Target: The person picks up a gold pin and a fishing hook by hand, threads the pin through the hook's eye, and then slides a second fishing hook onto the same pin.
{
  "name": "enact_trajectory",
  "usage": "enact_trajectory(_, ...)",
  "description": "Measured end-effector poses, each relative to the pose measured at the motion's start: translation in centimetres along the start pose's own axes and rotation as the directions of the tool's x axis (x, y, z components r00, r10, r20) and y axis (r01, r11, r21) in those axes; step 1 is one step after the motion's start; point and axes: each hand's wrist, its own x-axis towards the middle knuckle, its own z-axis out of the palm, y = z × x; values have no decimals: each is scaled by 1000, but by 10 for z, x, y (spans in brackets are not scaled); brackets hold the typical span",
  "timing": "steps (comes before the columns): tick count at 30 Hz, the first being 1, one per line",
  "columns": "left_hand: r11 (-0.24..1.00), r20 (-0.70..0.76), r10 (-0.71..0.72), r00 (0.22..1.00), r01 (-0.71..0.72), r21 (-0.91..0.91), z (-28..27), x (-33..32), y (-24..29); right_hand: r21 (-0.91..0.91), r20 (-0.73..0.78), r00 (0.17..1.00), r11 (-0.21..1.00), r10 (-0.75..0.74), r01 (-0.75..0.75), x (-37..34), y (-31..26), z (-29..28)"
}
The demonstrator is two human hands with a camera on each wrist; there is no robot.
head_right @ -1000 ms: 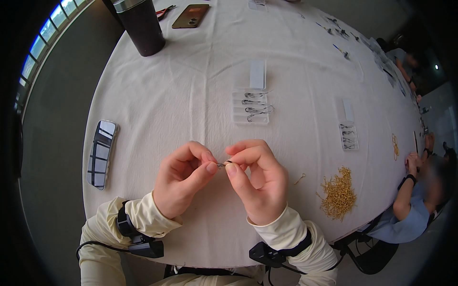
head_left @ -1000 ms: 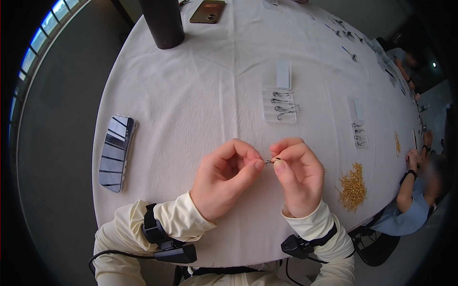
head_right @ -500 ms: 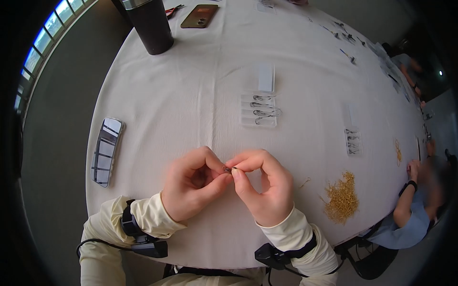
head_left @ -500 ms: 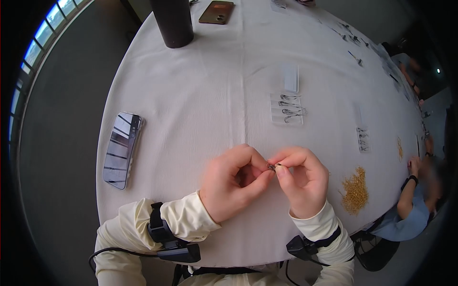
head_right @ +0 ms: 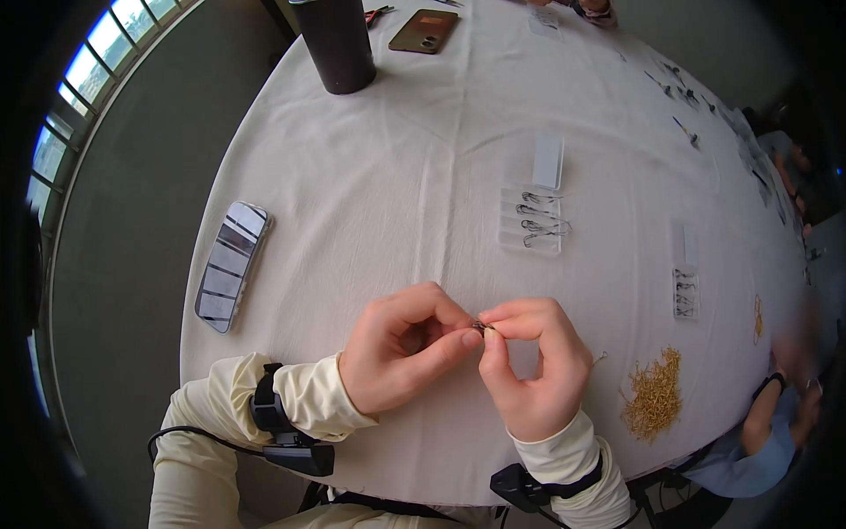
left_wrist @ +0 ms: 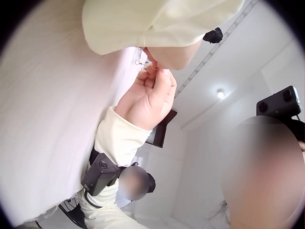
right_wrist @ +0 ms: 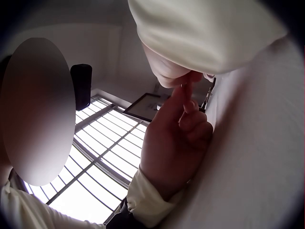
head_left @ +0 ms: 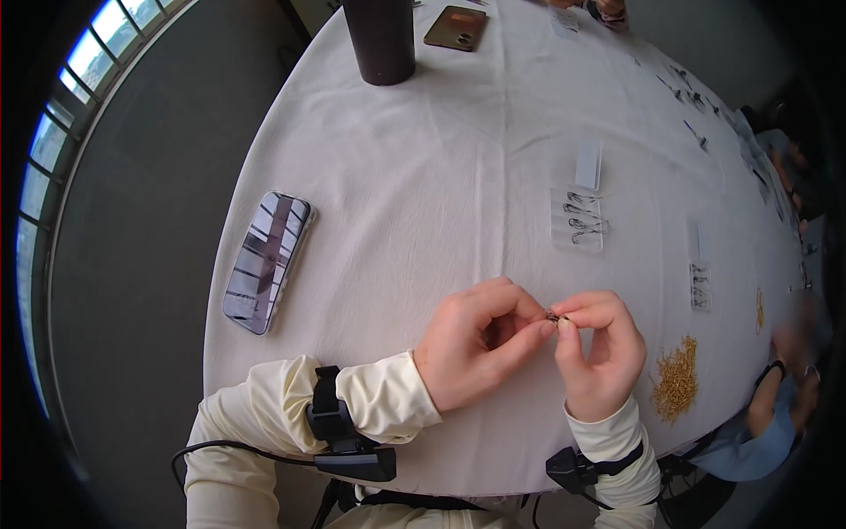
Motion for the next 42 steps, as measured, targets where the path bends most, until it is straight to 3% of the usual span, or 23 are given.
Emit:
enact_trajectory(4,1000,-11,-8,1000,9,20,1,-1,0,-115,-2,995,988,-100,99,1,0,-1)
enact_trajectory(14,997,17,-56,998,57,-43,1,-2,-6,-166,-21,990,977,-140,135,3,1,-1)
enact_trajectory(17,999,5,-26,1000,26,-35,1,-1,-7,-188,-20,987,970,-160,153,4,1,-1)
enact_trajectory(18,997,15,-46,999,45,55,-1,0,-1,-162,-14,986,973,-167,163,5,1,1)
enact_trajectory(21,999,5,21,1000,-21,42,-3,2,3,-274,11,979,941,-203,198,6,-2,1)
enact_trajectory(23,995,-16,75,997,-73,64,-4,4,2,-282,2,981,941,-195,188,7,-5,4)
enact_trajectory(32,998,19,67,998,-67,0,-4,4,-1,-274,-20,983,946,-185,172,7,-4,3)
enact_trajectory(35,1000,48,5,999,-4,-23,-3,0,-3,-263,-10,980,946,-200,190,7,-3,0)
enact_trajectory(42,995,-18,41,999,-42,-86,5,0,-8,-259,-9,972,939,-237,226,6,2,-5)
